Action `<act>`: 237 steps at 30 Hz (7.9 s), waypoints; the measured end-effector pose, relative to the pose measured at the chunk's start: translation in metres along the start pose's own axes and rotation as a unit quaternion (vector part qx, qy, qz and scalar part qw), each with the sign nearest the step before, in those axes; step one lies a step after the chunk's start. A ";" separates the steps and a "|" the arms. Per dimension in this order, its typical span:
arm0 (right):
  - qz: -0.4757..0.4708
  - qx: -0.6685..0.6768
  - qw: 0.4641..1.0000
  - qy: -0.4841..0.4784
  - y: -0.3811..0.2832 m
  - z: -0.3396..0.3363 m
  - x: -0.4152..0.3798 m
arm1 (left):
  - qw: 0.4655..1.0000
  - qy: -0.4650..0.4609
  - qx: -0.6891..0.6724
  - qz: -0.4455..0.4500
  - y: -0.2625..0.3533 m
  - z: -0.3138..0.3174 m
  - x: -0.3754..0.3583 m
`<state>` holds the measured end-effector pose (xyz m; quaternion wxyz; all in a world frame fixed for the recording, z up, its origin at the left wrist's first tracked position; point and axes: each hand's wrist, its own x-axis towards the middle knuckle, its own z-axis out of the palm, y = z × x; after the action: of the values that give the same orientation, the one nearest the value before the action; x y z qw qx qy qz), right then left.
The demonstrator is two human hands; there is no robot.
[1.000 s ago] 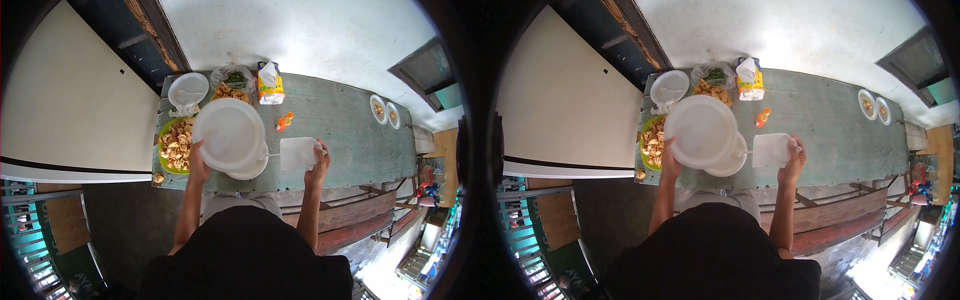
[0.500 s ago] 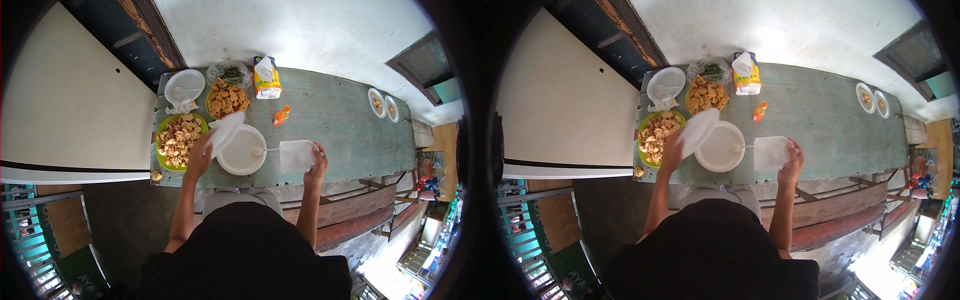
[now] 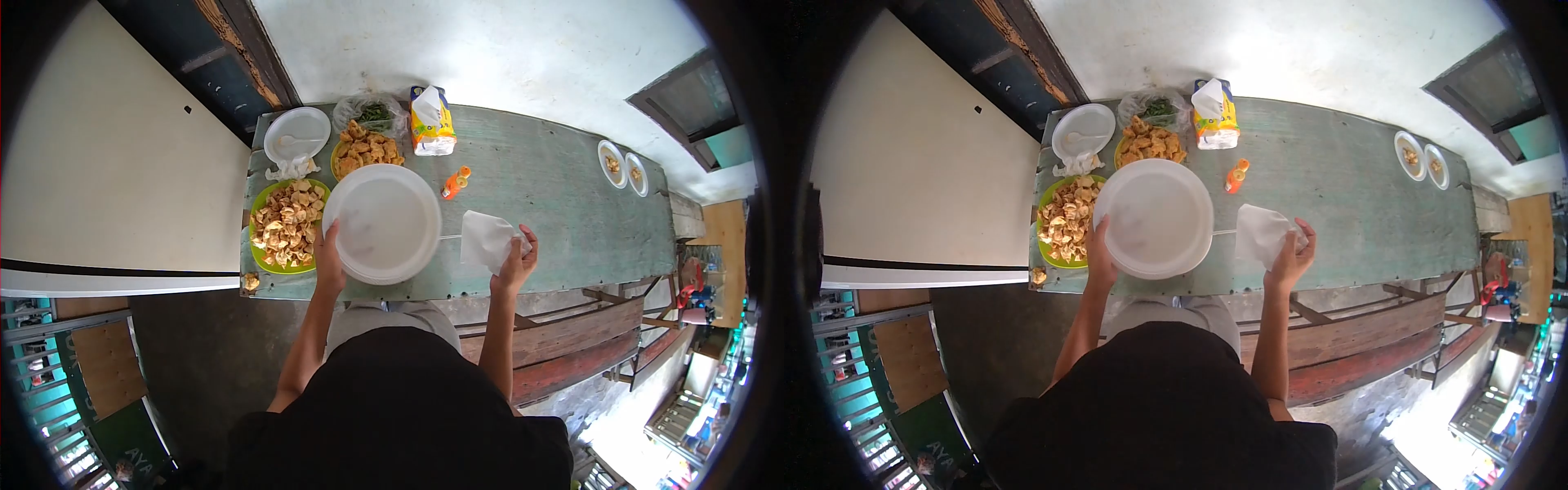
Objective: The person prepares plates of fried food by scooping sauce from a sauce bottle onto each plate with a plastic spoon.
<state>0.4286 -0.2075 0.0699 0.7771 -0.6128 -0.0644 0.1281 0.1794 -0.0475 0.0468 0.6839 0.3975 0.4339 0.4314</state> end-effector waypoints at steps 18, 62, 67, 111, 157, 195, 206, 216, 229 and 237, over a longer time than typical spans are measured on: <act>-0.042 -0.173 0.973 -0.144 -0.019 0.047 -0.053 | 0.922 0.038 0.349 0.161 -0.046 0.020 0.000; -0.258 -0.274 0.879 -0.294 -0.048 0.070 -0.027 | 0.913 -0.373 0.146 -0.075 -0.001 0.106 -0.070; -0.153 -0.192 0.926 -0.287 -0.030 0.060 0.017 | 0.916 -0.364 0.137 -0.097 0.013 0.133 -0.087; -0.333 -0.353 0.660 -0.574 -0.059 0.036 -0.004 | 0.890 -0.217 -0.360 -0.177 0.010 0.108 -0.046; -0.471 -0.298 0.619 -0.553 -0.074 0.056 -0.004 | 0.892 -0.283 -0.266 -0.230 0.015 0.123 -0.020; -0.400 -0.325 0.653 -0.555 -0.063 0.082 -0.011 | 0.878 -0.334 -0.220 -0.261 0.006 0.085 -0.009; -0.371 -0.361 0.805 -0.289 -0.033 0.095 0.021 | 0.904 -0.328 -0.081 -0.263 0.005 0.092 -0.029; -0.362 -0.202 0.827 -0.380 -0.026 0.085 0.009 | 0.891 -0.297 -0.236 -0.248 0.020 0.109 -0.020; -0.372 -0.345 0.821 -0.261 -0.025 0.079 0.034 | 0.909 -0.303 -0.202 -0.201 0.016 0.094 -0.031; 0.097 -0.119 0.968 -0.196 0.005 0.056 0.032 | 0.933 -0.264 -0.179 -0.168 0.010 0.083 -0.024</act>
<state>0.4443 -0.1446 0.0768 0.6543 -0.6672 -0.1706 0.3123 0.2484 -0.0806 0.0875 0.8962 0.2891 0.2132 0.2603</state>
